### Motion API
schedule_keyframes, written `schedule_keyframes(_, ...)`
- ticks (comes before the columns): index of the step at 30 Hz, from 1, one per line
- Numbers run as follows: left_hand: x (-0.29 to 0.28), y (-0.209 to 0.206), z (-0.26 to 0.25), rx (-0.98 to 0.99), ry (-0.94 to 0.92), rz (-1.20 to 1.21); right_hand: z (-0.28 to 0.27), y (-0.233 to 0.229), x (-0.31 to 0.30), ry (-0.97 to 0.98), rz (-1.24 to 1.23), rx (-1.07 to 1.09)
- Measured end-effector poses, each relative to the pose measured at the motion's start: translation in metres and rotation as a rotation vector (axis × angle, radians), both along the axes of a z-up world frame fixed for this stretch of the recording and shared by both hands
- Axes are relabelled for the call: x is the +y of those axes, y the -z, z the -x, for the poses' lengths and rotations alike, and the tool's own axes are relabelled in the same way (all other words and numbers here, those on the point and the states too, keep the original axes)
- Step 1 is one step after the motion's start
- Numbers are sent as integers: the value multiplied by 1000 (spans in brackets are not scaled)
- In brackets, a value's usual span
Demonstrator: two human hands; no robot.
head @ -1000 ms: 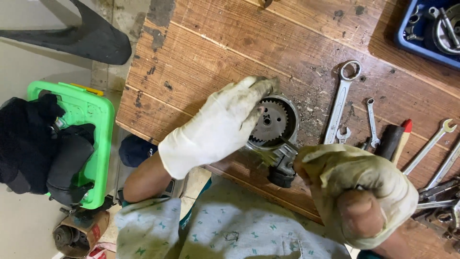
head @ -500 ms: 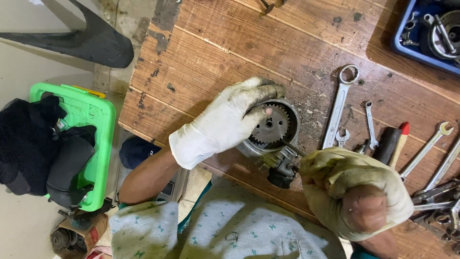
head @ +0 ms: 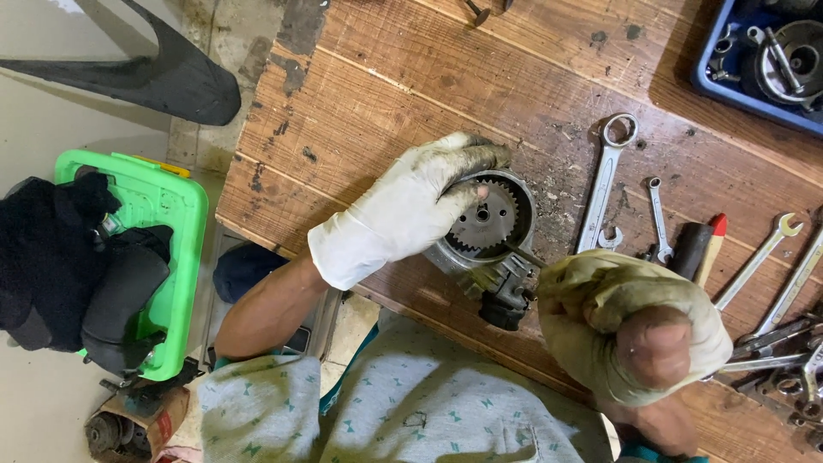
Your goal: The person cleans a metal gear and housing with a cloth, then uses a brush to remove debris from the gear teeth. They remove the gear, inspect the internal bearing, and use a screwdriver to adjust or clean inside the housing.
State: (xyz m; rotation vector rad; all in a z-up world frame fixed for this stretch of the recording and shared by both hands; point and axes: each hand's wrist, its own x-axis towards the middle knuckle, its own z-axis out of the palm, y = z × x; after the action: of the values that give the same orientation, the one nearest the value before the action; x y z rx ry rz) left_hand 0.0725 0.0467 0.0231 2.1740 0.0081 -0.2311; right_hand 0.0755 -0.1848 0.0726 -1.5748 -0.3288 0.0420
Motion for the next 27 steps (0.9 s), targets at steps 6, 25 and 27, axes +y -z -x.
schedule_keyframes(6, 4, 6, -5, -30, -6, -39, -24, 16, 3, -78, -331, 361)
schedule_keyframes(25, 10, -5, 0, -187, 46, 140, -40, 14, 14, -168, -516, 165)
schedule_keyframes(27, 12, 7, 0, -131, 62, 114, -37, 19, 10, -76, -584, 83)
